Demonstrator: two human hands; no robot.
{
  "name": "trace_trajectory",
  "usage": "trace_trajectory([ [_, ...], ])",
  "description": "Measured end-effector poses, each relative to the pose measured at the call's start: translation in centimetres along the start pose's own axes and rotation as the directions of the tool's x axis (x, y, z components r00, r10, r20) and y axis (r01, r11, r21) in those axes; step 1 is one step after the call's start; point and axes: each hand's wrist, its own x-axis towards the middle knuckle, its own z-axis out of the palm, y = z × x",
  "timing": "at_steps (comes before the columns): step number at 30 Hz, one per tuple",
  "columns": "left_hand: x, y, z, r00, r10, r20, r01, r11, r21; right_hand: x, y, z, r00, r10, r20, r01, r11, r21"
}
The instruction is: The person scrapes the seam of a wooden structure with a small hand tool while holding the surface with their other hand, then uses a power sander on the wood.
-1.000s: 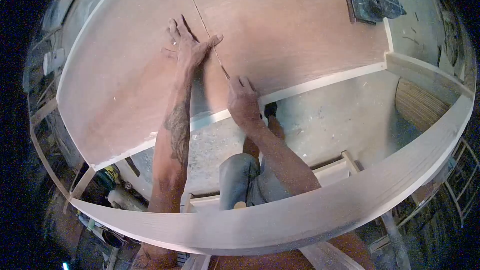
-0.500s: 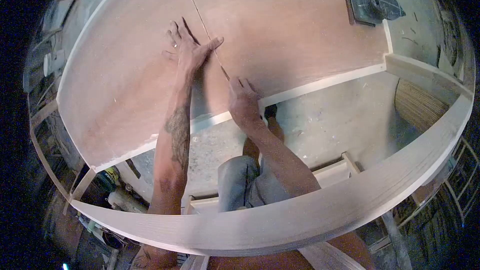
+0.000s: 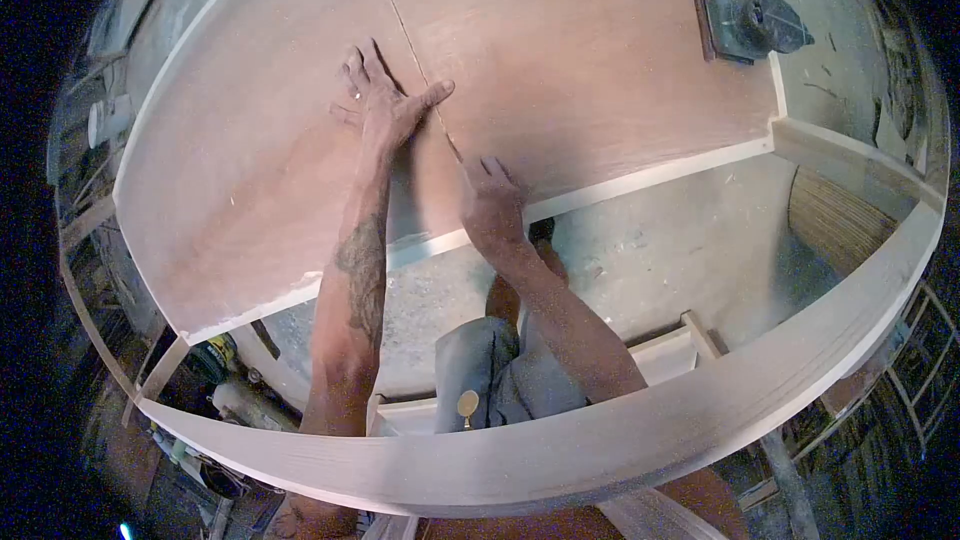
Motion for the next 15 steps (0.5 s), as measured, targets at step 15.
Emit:
trace_trajectory([
  [15,-0.2,-0.1,0.3,1.0,-0.005,0.016,0.006,1.0,-0.016,1.7,0.0,0.2,0.999,-0.003,0.046,0.002,1.0,0.03],
])
